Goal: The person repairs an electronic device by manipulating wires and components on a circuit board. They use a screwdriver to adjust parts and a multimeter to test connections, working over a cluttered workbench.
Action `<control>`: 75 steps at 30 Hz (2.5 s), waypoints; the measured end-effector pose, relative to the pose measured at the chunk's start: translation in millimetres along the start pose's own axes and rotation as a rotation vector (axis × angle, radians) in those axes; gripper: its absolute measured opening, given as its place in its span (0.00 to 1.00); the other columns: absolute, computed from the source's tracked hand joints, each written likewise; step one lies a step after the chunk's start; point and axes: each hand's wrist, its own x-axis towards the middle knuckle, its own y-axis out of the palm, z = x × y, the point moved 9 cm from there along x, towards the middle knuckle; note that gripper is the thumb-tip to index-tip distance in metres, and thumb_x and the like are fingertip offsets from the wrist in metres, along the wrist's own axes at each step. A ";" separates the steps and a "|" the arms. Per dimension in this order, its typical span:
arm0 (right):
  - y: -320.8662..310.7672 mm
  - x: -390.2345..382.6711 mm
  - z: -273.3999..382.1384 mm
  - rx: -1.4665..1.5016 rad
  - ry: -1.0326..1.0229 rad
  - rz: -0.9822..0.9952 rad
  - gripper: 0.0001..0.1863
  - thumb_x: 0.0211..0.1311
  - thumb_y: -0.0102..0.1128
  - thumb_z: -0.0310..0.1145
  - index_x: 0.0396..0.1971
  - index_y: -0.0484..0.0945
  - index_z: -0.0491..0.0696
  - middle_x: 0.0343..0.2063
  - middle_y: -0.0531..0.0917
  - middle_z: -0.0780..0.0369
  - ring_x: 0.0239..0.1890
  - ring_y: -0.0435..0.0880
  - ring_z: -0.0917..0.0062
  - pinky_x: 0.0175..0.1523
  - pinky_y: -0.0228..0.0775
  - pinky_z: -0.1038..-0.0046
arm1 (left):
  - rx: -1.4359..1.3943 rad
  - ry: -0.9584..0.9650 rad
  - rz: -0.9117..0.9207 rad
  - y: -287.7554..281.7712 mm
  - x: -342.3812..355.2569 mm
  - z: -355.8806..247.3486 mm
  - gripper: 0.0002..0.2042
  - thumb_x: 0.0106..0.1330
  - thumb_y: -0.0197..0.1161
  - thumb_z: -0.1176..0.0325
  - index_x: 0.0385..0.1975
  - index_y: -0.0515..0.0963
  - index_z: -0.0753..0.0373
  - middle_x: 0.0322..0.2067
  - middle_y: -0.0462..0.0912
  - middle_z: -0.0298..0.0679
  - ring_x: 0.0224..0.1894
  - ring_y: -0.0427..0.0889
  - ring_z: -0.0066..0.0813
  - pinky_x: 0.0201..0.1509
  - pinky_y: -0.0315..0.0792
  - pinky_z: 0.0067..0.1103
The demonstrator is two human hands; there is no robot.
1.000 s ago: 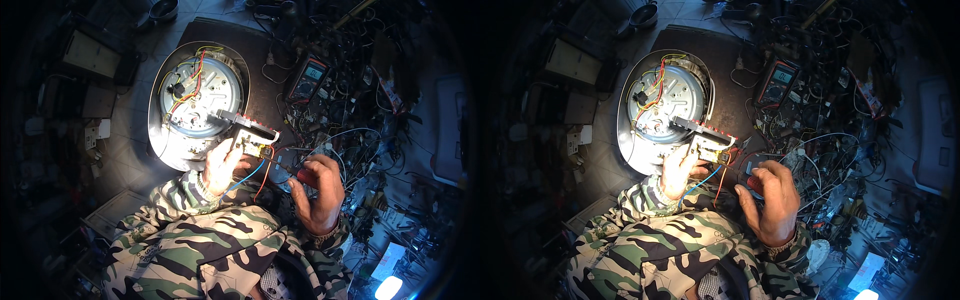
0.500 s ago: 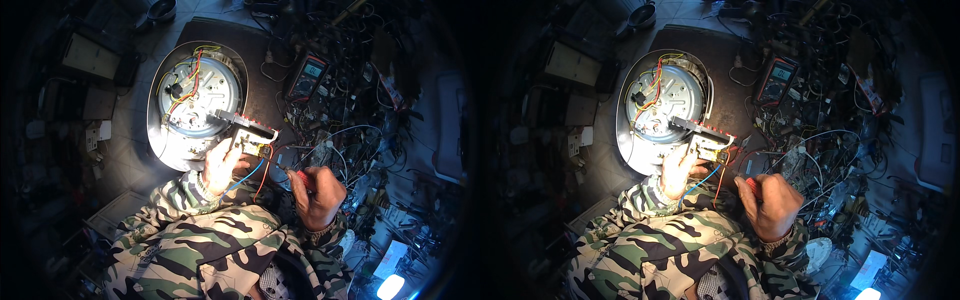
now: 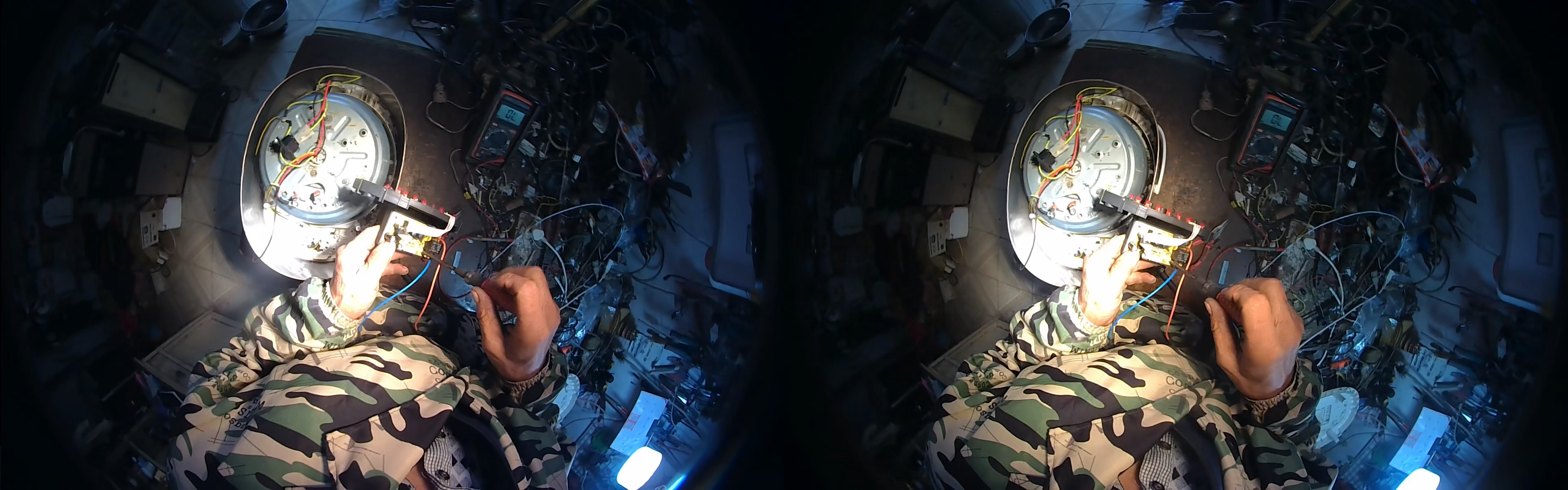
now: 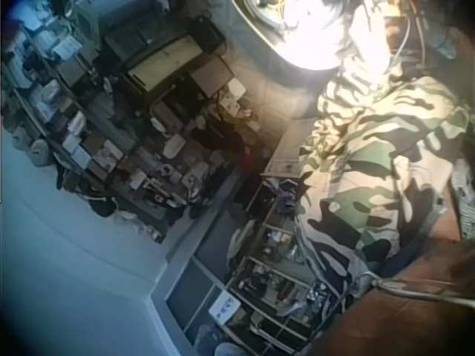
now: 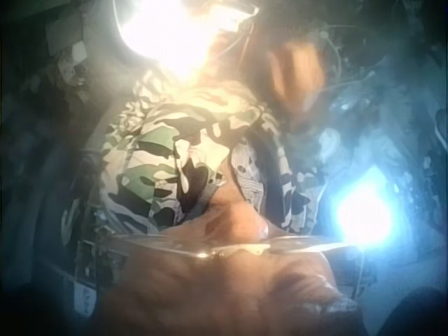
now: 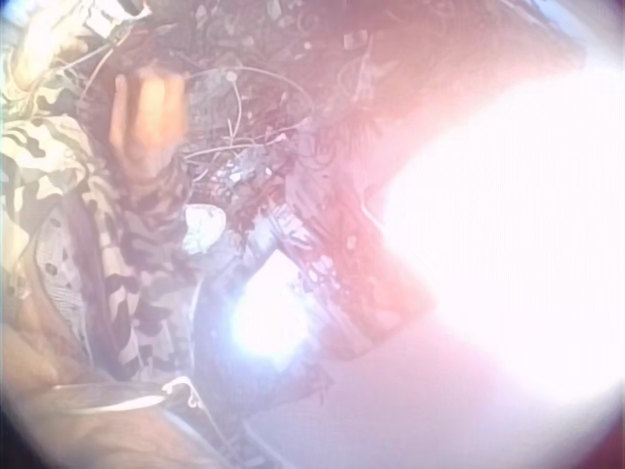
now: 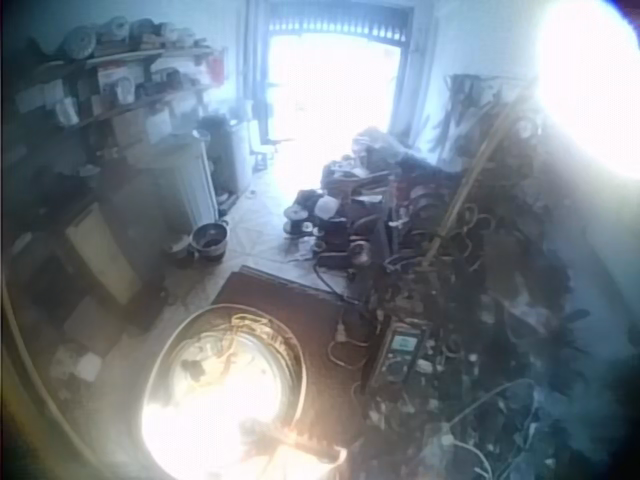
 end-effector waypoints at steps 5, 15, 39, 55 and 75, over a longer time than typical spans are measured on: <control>-5.0 2.2 7.0 -0.103 0.024 -0.039 0.17 0.47 0.76 0.23 0.34 0.75 0.40 0.29 0.79 0.55 0.24 0.82 0.69 0.28 0.73 0.73 | 0.005 0.005 0.006 0.4 0.3 -0.7 0.15 0.75 0.50 0.68 0.55 0.72 0.71 0.43 0.83 0.45 0.43 0.84 0.30 0.45 0.82 0.25; -6.1 0.0 5.3 -0.096 0.017 -0.141 0.14 0.48 0.75 0.23 0.30 0.76 0.40 0.23 0.79 0.58 0.20 0.79 0.71 0.25 0.70 0.74 | -0.002 -0.002 -0.002 0.1 -0.1 1.3 0.15 0.75 0.50 0.69 0.55 0.72 0.71 0.43 0.82 0.45 0.44 0.84 0.29 0.45 0.82 0.24; -1.5 -6.6 4.2 -0.161 0.004 -0.076 0.16 0.44 0.79 0.26 0.30 0.78 0.42 0.21 0.78 0.59 0.19 0.78 0.71 0.24 0.69 0.73 | 0.032 0.001 -0.014 1.3 0.3 -2.0 0.15 0.75 0.50 0.68 0.54 0.72 0.71 0.44 0.82 0.46 0.44 0.84 0.31 0.45 0.82 0.24; -50.1 -33.0 -2.6 -0.031 -0.003 -0.393 0.20 0.42 0.79 0.23 0.36 0.77 0.40 0.24 0.81 0.60 0.20 0.79 0.77 0.26 0.74 0.76 | 0.008 -0.031 -0.047 -9.4 0.5 -4.9 0.20 0.76 0.51 0.63 0.61 0.68 0.69 0.52 0.81 0.46 0.50 0.83 0.34 0.46 0.79 0.23; 21.9 -243.7 -190.6 0.350 0.986 -0.601 0.13 0.53 0.73 0.27 0.36 0.81 0.39 0.27 0.85 0.60 0.31 0.82 0.81 0.37 0.75 0.75 | 0.037 0.028 -0.083 -16.7 -9.6 -17.7 0.20 0.72 0.57 0.62 0.56 0.69 0.72 0.47 0.81 0.48 0.42 0.86 0.30 0.37 0.84 0.20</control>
